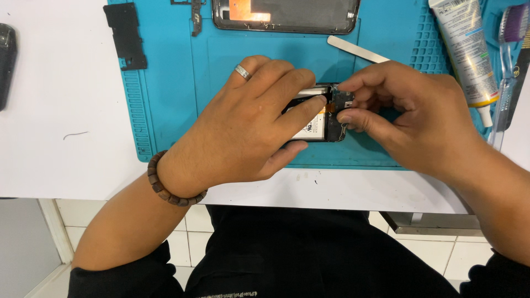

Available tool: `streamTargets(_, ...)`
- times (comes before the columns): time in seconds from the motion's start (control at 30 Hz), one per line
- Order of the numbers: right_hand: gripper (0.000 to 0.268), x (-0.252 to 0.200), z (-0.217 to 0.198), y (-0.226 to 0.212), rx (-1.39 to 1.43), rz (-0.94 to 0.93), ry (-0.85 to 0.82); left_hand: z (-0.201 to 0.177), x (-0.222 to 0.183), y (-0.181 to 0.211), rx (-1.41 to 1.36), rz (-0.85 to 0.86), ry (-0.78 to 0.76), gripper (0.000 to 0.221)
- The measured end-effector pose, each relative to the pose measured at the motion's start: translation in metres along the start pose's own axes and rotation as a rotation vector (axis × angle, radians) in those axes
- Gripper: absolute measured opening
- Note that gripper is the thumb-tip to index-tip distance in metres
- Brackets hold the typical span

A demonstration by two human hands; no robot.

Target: The person works on a disassembled smartphone placed on a blue anti-static mat. They connect a small black ribbon cable to the motherboard, then use a screwdriver to tighten screws securing a metal bracket over the battery and internal components.

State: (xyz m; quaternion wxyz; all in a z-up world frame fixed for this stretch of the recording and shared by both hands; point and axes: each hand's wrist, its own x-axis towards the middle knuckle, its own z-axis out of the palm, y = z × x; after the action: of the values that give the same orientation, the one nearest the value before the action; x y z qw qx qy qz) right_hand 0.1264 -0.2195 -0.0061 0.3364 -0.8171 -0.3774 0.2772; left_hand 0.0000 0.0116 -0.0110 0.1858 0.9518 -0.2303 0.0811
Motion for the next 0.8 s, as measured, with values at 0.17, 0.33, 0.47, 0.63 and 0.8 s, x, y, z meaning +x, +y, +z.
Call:
streamTargets(0.17,0.034,-0.001,0.001,0.001,-0.035,-0.095,0.018,0.0,0.0,0.001,0.011,0.001,-0.003,0.066)
streamTargets(0.33,0.034,-0.001,0.001,0.0,-0.06,-0.136,0.02,-0.001,0.001,0.002,0.034,-0.003,-0.013,0.065)
streamTargets(0.47,0.032,-0.001,0.001,0.0,-0.121,-0.202,0.034,-0.003,0.002,0.003,0.012,0.012,0.003,0.056)
streamTargets(0.63,0.029,0.002,0.0,-0.002,-0.107,-0.289,0.06,-0.002,0.005,0.009,-0.051,0.078,0.119,0.015)
streamTargets(0.8,0.028,0.004,0.0,-0.002,-0.085,-0.253,0.042,0.004,0.007,0.011,-0.056,0.115,0.144,0.014)
